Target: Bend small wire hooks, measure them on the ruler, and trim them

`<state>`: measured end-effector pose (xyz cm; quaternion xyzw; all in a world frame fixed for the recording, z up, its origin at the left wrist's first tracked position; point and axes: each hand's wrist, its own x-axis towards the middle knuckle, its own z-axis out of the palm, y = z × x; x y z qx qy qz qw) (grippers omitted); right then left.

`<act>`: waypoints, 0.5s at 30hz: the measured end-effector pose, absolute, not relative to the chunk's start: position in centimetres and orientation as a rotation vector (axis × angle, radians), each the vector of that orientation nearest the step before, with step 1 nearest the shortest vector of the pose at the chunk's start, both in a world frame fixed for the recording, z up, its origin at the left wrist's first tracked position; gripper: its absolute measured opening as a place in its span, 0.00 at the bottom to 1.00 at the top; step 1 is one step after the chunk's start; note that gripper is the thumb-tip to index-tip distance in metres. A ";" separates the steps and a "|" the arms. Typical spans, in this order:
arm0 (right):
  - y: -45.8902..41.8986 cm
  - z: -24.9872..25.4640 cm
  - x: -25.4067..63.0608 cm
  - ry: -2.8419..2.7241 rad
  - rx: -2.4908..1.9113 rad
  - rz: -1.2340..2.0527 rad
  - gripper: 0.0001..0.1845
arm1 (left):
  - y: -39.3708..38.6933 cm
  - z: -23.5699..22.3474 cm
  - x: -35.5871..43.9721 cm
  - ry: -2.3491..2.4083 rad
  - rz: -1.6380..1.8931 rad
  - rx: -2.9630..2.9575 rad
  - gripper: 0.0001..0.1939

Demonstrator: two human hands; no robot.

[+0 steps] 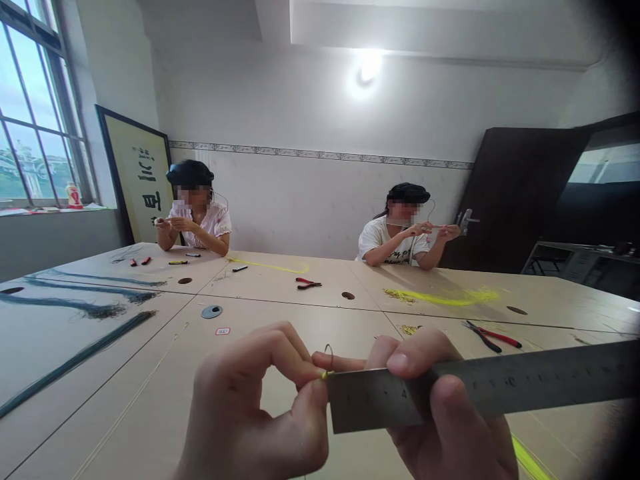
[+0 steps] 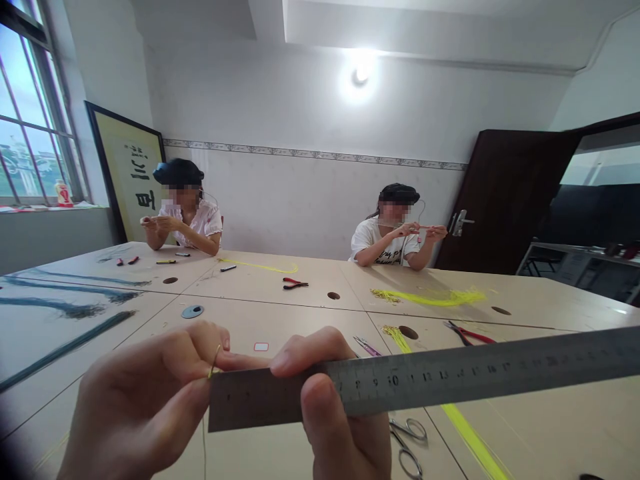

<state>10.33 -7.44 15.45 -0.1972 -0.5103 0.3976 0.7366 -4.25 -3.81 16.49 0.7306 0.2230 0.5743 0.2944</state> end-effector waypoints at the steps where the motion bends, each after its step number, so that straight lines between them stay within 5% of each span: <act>1: -7.3 15.4 10.6 -1.153 -0.422 0.876 0.10 | -3.8 16.5 -4.3 0.597 1.518 1.943 0.10; 15: -7.0 15.4 11.2 -1.338 -0.344 0.925 0.11 | -3.7 16.5 -4.3 0.581 1.559 1.935 0.10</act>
